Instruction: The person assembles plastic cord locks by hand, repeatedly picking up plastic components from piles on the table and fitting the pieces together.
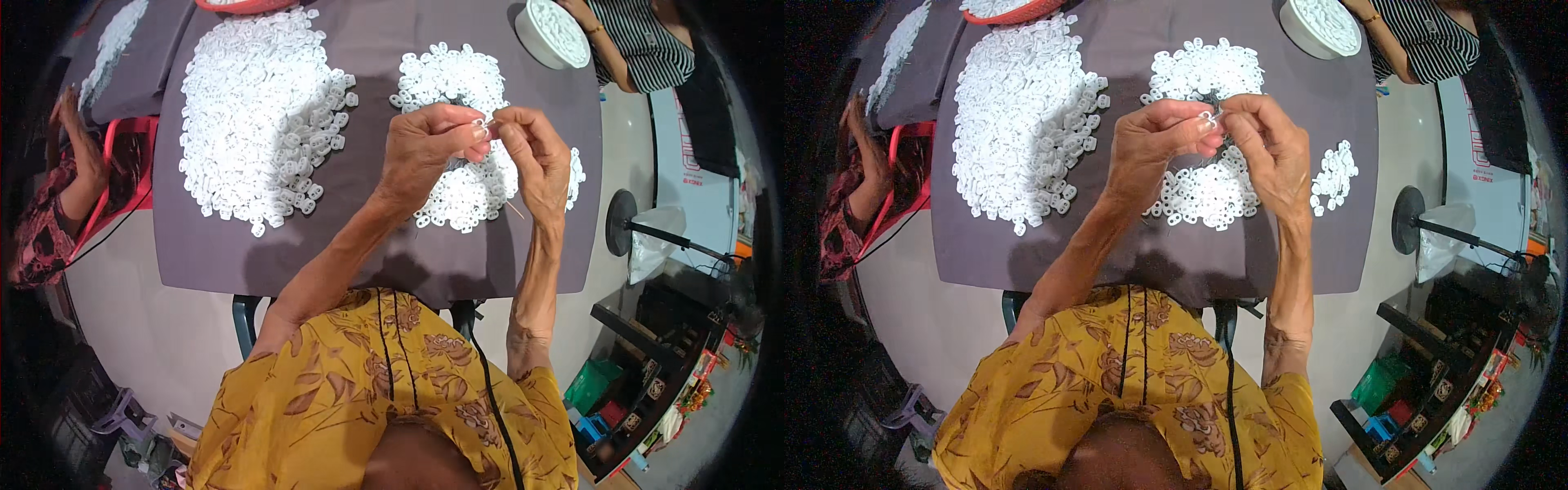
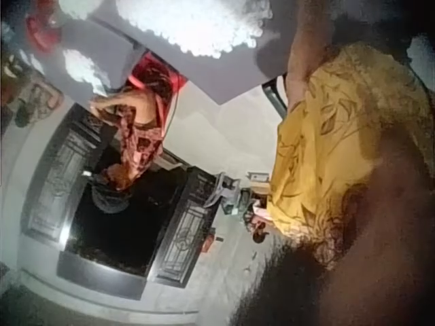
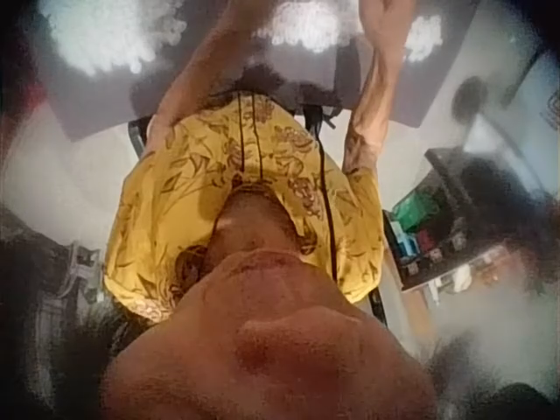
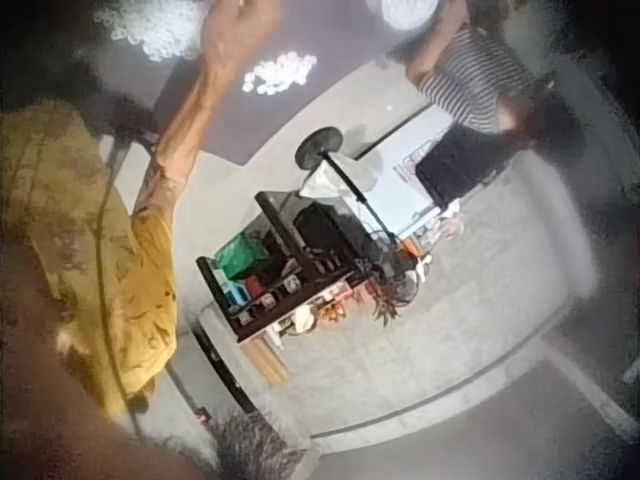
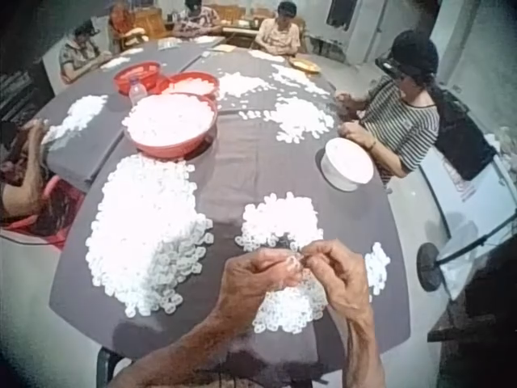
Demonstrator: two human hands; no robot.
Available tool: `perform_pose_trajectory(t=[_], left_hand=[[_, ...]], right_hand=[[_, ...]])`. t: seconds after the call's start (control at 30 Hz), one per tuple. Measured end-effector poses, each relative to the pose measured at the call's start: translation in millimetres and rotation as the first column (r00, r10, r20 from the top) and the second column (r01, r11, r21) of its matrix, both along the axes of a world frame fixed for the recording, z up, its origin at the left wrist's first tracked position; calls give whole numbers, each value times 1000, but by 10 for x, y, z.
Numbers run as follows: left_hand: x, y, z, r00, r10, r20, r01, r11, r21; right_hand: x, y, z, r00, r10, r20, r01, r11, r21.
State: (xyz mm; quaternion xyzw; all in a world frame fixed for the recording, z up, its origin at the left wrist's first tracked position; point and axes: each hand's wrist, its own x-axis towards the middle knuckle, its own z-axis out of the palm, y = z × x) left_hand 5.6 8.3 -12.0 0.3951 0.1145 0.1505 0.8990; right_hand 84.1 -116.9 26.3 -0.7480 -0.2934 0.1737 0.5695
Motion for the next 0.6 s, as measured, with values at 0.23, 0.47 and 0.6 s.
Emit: perform_pose_trajectory(t=[0.23,0.47,0.6], left_hand=[[-11,9,-21,1000,13,-11,-13,1000,3],[-13,6,-40,999,-8,31,6,999,42],[-36,23,10,999,-38,23,37,998,58]], right_hand=[[11,-12,-42,999,-2,-49,4,999,50],[46,-3,25,987,79,137,-65,992,-106],[63,-15,76,947,143,289,-99,982,-162]])
